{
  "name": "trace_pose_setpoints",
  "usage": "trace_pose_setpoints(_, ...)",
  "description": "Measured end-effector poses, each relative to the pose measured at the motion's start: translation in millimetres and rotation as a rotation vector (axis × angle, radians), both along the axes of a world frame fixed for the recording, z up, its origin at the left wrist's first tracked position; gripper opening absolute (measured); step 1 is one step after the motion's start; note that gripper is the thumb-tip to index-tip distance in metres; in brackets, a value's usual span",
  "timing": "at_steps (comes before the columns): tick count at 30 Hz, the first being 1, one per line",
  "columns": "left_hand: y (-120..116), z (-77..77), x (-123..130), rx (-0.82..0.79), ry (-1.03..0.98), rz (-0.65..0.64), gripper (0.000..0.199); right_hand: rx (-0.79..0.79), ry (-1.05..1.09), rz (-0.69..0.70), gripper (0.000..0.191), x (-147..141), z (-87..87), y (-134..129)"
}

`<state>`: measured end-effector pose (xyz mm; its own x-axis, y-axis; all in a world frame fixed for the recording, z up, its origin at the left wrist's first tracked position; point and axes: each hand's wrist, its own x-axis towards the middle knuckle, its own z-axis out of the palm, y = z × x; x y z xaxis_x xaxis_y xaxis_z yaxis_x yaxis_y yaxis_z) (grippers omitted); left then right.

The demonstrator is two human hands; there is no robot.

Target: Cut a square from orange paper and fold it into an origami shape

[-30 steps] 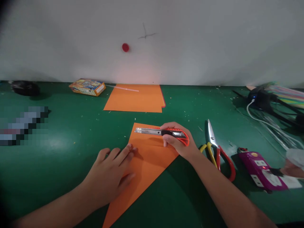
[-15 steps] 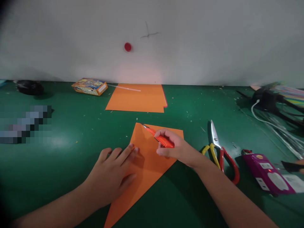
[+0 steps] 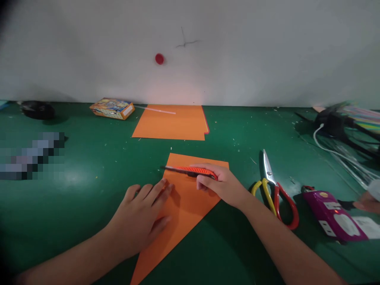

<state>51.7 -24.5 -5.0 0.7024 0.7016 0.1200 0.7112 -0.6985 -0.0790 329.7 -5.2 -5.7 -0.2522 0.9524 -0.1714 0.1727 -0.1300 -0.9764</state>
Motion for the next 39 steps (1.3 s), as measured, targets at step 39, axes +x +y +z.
trace_pose_setpoints(39,0.3,0.0,-1.2,-0.010,0.007,0.010,0.059,0.249,-0.302,-0.034,0.031,12.9,3.7,5.4)
